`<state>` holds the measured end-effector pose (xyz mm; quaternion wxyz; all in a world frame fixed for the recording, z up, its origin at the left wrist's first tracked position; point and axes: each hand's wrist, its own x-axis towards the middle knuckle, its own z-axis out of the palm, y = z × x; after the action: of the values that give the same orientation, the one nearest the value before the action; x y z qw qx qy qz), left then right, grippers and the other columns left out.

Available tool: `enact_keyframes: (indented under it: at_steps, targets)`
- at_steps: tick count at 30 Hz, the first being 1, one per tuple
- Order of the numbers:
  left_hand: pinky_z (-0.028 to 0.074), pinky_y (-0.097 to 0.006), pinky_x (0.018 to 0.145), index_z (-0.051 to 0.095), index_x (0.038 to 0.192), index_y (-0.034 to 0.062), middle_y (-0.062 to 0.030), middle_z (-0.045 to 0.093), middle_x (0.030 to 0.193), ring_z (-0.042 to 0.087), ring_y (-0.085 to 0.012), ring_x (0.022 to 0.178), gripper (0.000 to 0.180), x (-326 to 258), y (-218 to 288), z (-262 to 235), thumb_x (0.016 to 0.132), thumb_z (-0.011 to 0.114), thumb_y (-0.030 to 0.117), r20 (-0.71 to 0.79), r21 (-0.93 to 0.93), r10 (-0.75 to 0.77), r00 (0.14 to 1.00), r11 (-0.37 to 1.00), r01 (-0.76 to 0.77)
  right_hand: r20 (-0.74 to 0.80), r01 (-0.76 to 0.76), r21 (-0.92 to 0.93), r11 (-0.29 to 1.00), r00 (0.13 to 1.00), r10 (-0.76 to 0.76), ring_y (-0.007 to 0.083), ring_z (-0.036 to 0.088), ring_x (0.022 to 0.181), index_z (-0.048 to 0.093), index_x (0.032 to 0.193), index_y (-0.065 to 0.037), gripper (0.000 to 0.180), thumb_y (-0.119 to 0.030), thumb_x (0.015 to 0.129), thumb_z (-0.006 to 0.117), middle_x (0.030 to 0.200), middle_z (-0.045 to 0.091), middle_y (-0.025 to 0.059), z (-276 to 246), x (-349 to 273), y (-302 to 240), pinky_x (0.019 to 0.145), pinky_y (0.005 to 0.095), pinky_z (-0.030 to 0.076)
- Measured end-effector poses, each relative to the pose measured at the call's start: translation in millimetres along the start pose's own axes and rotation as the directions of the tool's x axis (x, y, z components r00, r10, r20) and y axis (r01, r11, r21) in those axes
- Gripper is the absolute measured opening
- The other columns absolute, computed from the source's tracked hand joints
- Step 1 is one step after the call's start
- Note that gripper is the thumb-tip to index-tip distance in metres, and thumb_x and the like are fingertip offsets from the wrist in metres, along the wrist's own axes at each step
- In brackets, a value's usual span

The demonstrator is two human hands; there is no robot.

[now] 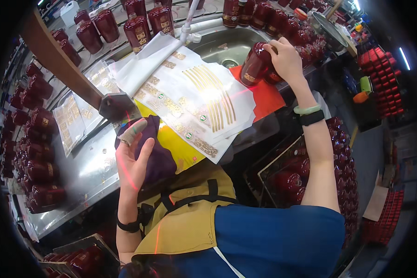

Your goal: Applying decorative labels and seals to red liquor bottles on a production line.

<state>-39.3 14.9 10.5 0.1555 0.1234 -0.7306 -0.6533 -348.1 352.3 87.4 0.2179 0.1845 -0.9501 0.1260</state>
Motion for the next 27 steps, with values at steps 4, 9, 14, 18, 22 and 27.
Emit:
enact_keyframes:
  at_steps: [4, 9, 14, 18, 22, 27]
  targets:
    - [0.039, -0.038, 0.117, 0.058, 0.139, -0.0018, -0.0133, 0.061, 0.142, 0.056, -0.022, 0.135, 0.047, -5, 0, -5, 0.094, 0.071, 0.002, -0.047, 0.014, -0.014, 0.999, 1.0, 0.015, 0.053, 0.048, -0.033, 0.998, 0.998, -0.046, 0.0375, 0.069, 0.096, 0.075, 0.101, -0.011, 0.037, -0.046, 0.097, 0.066, 0.101, 0.067, 0.0128, -7, 8, 3, 0.081, 0.051, 0.054]
    - [0.045, -0.036, 0.112, 0.064, 0.132, -0.0022, -0.0138, 0.063, 0.139, 0.06, -0.0204, 0.129, 0.037, -17, -4, -42, 0.095, 0.07, -0.001, -0.15, -0.05, 0.124, 0.981, 0.99, -0.133, 0.085, 0.161, 0.009, 0.987, 0.983, -0.161, 0.0426, 0.066, 0.089, 0.07, 0.1, -0.001, 0.038, -0.039, 0.095, 0.069, 0.093, 0.068, 0.0193, -16, 14, -5, 0.077, 0.0471, 0.051]
    - [0.051, -0.032, 0.103, 0.065, 0.127, -0.0033, -0.0104, 0.069, 0.127, 0.065, -0.0164, 0.117, 0.032, -25, 1, -131, 0.097, 0.07, 0.004, -0.693, 0.065, 0.138, 0.707, 0.989, -0.13, 0.069, 0.094, -0.027, 0.995, 0.993, -0.092, 0.0348, 0.065, 0.086, 0.068, 0.101, -0.002, 0.028, -0.03, 0.099, 0.067, 0.094, 0.067, 0.0176, -12, 17, 4, 0.079, 0.0442, 0.05]
    - [0.051, -0.028, 0.1, 0.065, 0.128, -0.0025, -0.0071, 0.07, 0.124, 0.065, -0.0138, 0.114, 0.03, -34, 45, -227, 0.1, 0.067, 0.005, -0.897, 0.225, 0.311, 0.314, 0.932, -0.283, 0.034, 0.069, -0.092, 0.993, 0.997, -0.066, 0.0376, 0.064, 0.091, 0.066, 0.098, -0.001, 0.031, -0.031, 0.099, 0.067, 0.096, 0.064, 0.0169, -6, 26, 17, 0.082, 0.0463, 0.048]
    - [0.054, -0.031, 0.089, 0.07, 0.121, -0.0035, -0.012, 0.073, 0.113, 0.069, -0.0174, 0.099, 0.032, 0, 103, -329, 0.095, 0.072, 0.014, -0.826, 0.547, 0.562, 0.046, 0.818, -0.179, 0.025, 0.001, -0.227, 0.974, 1.0, 0.004, 0.0382, 0.064, 0.093, 0.064, 0.093, -0.002, 0.035, -0.036, 0.099, 0.066, 0.097, 0.063, 0.0172, -2, 33, 14, 0.081, 0.0479, 0.049]
    - [0.054, -0.037, 0.097, 0.074, 0.118, 0.0, -0.0175, 0.075, 0.115, 0.07, -0.0269, 0.108, 0.052, 60, 121, -467, 0.08, 0.081, 0.035, -0.883, 0.459, 0.408, 0.23, 0.854, 0.245, -0.017, -0.009, -0.288, 0.958, 1.0, 0.005, 0.0379, 0.065, 0.098, 0.063, 0.103, -0.003, 0.035, -0.038, 0.102, 0.061, 0.105, 0.064, 0.0161, -18, 28, -27, 0.083, 0.0501, 0.051]
